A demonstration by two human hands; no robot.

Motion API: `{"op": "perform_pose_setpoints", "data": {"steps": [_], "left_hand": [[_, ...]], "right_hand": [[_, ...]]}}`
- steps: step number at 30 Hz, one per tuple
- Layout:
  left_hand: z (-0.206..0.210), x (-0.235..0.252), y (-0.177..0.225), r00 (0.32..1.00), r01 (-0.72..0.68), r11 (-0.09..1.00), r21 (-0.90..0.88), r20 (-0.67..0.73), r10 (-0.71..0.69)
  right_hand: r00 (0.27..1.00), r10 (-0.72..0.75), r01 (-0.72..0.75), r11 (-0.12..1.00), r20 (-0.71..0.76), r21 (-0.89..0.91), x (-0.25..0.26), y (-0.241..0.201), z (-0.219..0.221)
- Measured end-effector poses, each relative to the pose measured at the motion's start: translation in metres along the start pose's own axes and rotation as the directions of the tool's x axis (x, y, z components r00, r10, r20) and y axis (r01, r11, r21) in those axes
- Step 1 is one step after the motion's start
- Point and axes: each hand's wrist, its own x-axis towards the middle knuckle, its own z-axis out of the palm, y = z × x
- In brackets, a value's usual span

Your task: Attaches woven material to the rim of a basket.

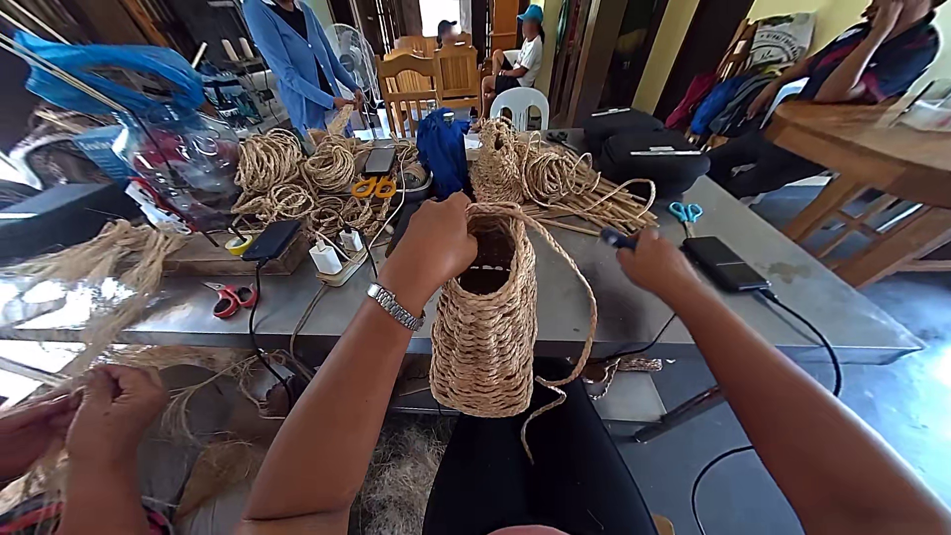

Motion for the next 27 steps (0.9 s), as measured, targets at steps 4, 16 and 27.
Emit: {"op": "perform_pose_setpoints", "data": {"steps": [4,16,27], "left_hand": [[-0.001,0.007,0.000,0.995,-0.101,0.995,0.012,0.024,0.100],[0.008,0.019,0.010,0.988,-0.145,0.989,0.006,0.051,0.144],[0.019,0.022,0.008,0.995,-0.097,0.994,0.048,-0.035,0.099]], "right_hand": [[0.995,-0.038,0.073,0.918,-0.097,0.390,-0.005,-0.011,-0.042],[0.824,-0.564,0.534,0.747,-0.048,0.395,-0.083,-0.092,-0.102],[0.715,-0.692,0.699,0.710,-0.099,0.078,-0.085,-0.104,-0.080]]}}
